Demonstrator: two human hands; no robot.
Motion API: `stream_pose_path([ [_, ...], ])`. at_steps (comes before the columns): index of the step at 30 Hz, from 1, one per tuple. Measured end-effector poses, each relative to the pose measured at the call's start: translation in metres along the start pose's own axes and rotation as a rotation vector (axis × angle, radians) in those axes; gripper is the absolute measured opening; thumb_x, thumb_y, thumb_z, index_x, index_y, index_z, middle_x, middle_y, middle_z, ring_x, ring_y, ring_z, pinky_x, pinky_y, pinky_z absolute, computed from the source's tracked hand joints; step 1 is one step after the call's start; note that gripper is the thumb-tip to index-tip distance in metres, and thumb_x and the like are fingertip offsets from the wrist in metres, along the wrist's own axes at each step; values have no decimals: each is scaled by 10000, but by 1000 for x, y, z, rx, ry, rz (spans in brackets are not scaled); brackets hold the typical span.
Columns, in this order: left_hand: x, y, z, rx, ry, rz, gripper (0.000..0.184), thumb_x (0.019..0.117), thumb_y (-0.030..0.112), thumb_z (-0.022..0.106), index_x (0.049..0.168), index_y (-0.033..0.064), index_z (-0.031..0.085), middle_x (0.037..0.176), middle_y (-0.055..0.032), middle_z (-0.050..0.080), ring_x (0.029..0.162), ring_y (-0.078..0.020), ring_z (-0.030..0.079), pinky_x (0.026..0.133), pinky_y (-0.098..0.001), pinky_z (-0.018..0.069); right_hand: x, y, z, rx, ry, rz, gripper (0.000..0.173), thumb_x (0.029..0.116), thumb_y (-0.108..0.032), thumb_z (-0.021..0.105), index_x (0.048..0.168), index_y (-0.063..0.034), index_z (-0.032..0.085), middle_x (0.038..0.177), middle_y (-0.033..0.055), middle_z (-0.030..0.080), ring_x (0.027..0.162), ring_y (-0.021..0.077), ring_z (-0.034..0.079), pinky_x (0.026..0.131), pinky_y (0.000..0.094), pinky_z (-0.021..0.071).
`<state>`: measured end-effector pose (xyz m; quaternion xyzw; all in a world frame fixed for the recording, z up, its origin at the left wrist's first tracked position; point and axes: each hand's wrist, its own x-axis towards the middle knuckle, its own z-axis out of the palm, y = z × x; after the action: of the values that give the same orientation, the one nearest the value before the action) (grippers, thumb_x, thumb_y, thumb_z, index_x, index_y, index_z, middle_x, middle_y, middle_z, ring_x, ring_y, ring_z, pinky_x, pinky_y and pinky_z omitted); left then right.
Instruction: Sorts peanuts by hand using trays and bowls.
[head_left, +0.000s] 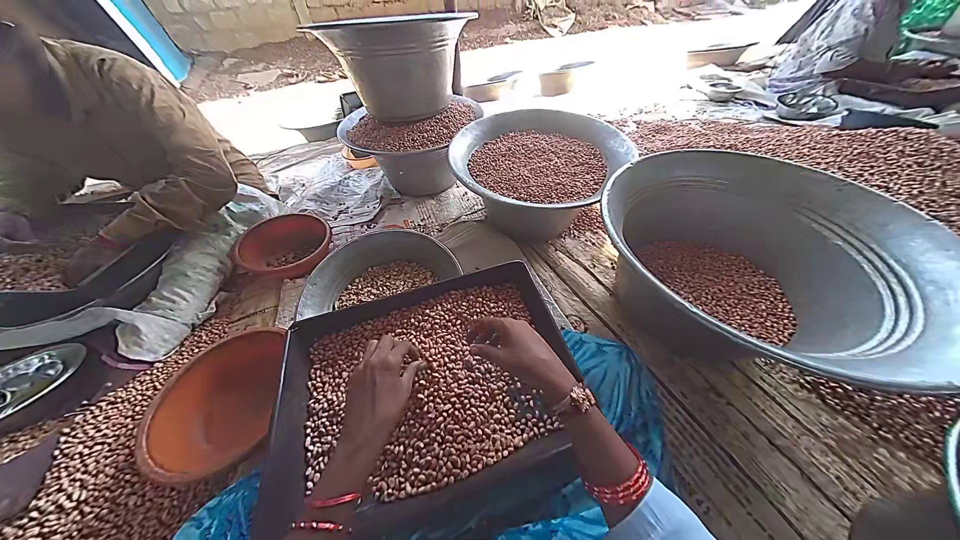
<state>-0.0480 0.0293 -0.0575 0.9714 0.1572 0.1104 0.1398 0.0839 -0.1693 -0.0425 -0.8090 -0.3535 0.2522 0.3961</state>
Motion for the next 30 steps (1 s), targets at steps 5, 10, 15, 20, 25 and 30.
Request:
stream_pose_path([
  [5, -19, -53, -40, -956, -643, 281, 313, 955, 231, 704, 1251, 129, 676, 1129, 57, 738, 995, -64, 709, 903, -259, 591, -4, 13, -12, -139, 79, 147, 500, 978, -272, 707, 1433, -106, 582, 1485, 205, 528, 1373, 365, 511, 1126, 527, 418],
  [10, -23, -87, -48, -140, -227, -194, 483, 889, 90, 787, 1340, 14, 631, 1220, -237, 660, 1034, -402, 668, 888, -568, 524, 26, 5, -4, -380, 121, 356, 666, 956, -235, 710, 1540, -65, 438, 1544, 249, 423, 1419, 448, 423, 1076, 586, 439],
  [15, -21, -39, -9, 171, -406, -390, 636, 919, 60, 697, 1490, -49, 438, 1481, -289, 483, 1341, -459, 520, 1093, -583, 432, 39, -25, 55, -408, 2, 301, 821, 908, -70, 680, 1616, -34, 267, 1550, 313, 380, 1413, 487, 425, 1048, 642, 442],
  [20, -14, -8, 9, -262, -338, -418, 923, 875, -20, 702, 1588, -112, 122, 1616, -329, 279, 1508, -407, 331, 1232, -493, 267, 29, -48, 91, -124, -60, 170, 835, 899, -31, 676, 1630, -152, 292, 1555, 305, 349, 1227, 471, 577, 953, 559, 543],
  [25, -19, -7, 3, -1089, 15, -715, 597, 910, -136, 483, 1472, -19, 319, 1205, -138, 562, 974, -107, 607, 813, -282, 531, 18, -57, 77, 94, -78, -206, 542, 962, 19, 577, 1489, -99, 531, 1489, 244, 508, 1290, 355, 585, 1052, 491, 497],
  [30, -19, -13, -22, -1133, 157, -636, 562, 849, -193, 543, 1370, -26, 414, 1101, -82, 595, 874, -39, 641, 714, -192, 551, 16, -35, 14, -62, 154, -188, 253, 1009, -60, 547, 1194, -27, 718, 1106, 144, 739, 1001, 256, 707, 919, 438, 537],
])
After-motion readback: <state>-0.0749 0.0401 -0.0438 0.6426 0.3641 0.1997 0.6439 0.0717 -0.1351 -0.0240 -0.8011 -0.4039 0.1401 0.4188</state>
